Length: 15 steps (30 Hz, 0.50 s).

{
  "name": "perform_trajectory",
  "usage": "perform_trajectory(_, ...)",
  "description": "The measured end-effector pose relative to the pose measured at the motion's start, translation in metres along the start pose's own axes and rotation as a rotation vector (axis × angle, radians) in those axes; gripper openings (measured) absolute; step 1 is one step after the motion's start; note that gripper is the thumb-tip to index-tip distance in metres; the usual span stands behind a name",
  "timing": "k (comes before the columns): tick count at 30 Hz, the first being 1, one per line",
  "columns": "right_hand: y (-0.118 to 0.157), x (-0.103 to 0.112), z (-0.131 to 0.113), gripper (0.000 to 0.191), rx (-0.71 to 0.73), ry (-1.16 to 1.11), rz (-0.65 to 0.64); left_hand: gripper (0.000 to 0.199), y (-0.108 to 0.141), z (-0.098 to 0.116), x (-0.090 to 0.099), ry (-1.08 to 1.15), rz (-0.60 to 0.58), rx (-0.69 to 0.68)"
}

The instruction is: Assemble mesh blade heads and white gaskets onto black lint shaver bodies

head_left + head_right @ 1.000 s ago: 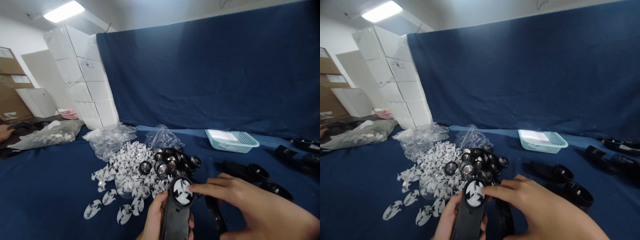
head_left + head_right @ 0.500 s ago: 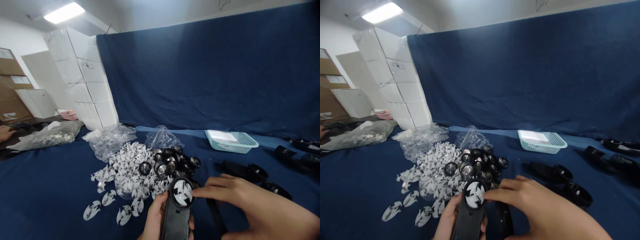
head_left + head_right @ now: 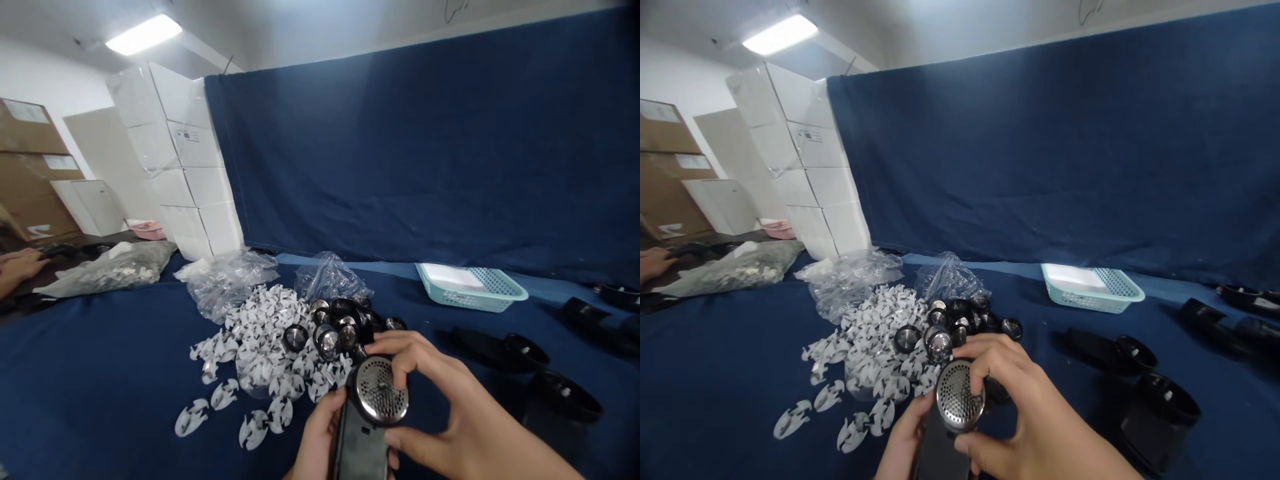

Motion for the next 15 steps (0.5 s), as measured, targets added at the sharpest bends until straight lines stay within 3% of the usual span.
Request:
perform_trajectory(2,-0.001,-0.003,0.004,0.036,-0.022,0.053,-0.055,0.076,0.0,0.0,-0.001,-0.001,0.0,0.008)
perform_trajectory(7,-0.002,-0.003,0.005,0.064,0.0,0.246,-0.146,0.077,0.001,0.003,-0.008,-0.01,-0.025,-0.006)
perform_trajectory(15,0.003,0.0,-0.006,0.063,0.07,0.488,-0.173,0.081,-0.007,-0.007,0.004,-0.051,0.0,0.036)
Point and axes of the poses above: each hand's wrist, its own y-axis away from the middle knuckle, its own x-axis out of the back of the hand, z = x × y, the point moved 8 cm from there along -y, towards the middle knuckle
